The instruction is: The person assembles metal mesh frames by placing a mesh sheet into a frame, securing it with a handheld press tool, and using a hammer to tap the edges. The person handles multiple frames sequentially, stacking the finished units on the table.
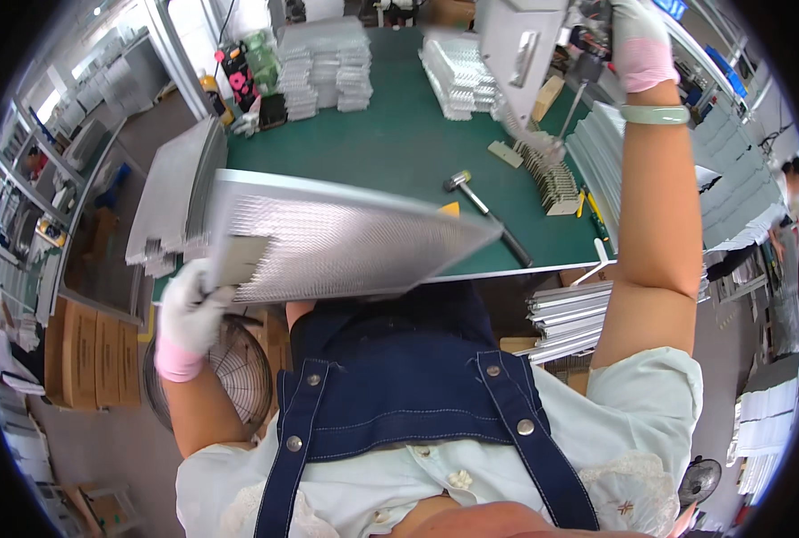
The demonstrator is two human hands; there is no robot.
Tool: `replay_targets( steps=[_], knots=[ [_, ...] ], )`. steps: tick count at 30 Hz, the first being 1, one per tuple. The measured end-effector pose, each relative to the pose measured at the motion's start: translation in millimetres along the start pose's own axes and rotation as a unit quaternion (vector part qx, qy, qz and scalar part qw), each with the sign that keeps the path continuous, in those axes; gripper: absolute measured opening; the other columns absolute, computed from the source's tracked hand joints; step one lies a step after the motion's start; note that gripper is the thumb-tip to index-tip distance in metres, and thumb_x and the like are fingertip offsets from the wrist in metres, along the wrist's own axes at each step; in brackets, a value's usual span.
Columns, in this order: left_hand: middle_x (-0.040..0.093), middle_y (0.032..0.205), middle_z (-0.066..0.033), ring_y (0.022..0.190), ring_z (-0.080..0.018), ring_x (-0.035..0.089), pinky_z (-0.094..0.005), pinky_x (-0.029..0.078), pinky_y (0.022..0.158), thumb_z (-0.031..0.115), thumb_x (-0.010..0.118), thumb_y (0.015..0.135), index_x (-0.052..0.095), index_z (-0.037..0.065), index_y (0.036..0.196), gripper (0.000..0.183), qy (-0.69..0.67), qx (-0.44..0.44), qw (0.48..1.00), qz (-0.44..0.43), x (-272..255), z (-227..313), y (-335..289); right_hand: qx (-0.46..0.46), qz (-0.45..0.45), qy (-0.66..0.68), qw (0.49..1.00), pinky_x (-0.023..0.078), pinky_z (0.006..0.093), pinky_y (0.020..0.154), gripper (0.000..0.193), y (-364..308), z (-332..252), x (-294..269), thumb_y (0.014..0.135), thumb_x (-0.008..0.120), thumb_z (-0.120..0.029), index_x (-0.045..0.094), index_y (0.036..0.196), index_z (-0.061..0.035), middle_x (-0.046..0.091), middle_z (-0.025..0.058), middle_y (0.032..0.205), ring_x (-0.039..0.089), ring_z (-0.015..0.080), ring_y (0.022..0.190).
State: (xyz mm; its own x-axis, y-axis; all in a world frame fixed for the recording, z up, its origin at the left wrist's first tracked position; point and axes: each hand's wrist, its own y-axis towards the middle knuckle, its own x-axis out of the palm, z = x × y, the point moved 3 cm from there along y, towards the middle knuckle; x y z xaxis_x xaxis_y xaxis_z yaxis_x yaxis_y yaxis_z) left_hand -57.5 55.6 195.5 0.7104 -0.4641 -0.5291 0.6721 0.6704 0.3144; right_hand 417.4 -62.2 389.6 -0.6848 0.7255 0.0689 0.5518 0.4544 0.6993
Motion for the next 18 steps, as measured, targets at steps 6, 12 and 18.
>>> replay_targets(
  steps=[6,12,18],
  knots=[
    [0.067,0.103,-0.0054,0.09,-0.012,0.059,-0.0272,0.047,0.083,0.015,0.07,0.087,0.066,-0.005,0.106,0.028,-0.069,-0.125,0.988,0.06,15.8,-4.6,-18.0,-0.094,0.015,-0.088,0.992,0.043,0.0239,0.059,0.016,-14.9,3.2,14.7,0.093,0.064,-0.025,0.064,0.092,-0.0087,0.061,-0.0022,0.076,0.054,0.0076,0.065],
    [0.067,0.089,-0.0055,0.076,-0.014,0.06,-0.0276,0.049,0.075,0.014,0.068,0.09,0.068,-0.007,0.101,0.023,-0.098,0.054,0.938,0.328,-16.6,-41.1,-21.4,-0.287,0.054,-0.451,0.843,0.05,0.0361,0.077,0.043,-38.8,27.0,-4.6,0.085,0.068,-0.028,0.061,0.107,0.0076,0.068,0.0179,0.092,0.065,0.0283,0.082],
    [0.07,0.093,-0.003,0.084,-0.0098,0.062,-0.0268,0.051,0.077,0.02,0.074,0.089,0.069,-0.003,0.105,0.029,-0.081,-0.122,0.965,0.215,20.1,-159.6,-6.3,0.108,-0.291,-0.63,0.712,0.047,0.0454,0.093,0.057,-211.3,224.4,-25.4,0.082,0.066,-0.044,0.054,0.12,-0.0029,0.06,0.0217,0.116,0.059,0.0381,0.108]
  ],
)
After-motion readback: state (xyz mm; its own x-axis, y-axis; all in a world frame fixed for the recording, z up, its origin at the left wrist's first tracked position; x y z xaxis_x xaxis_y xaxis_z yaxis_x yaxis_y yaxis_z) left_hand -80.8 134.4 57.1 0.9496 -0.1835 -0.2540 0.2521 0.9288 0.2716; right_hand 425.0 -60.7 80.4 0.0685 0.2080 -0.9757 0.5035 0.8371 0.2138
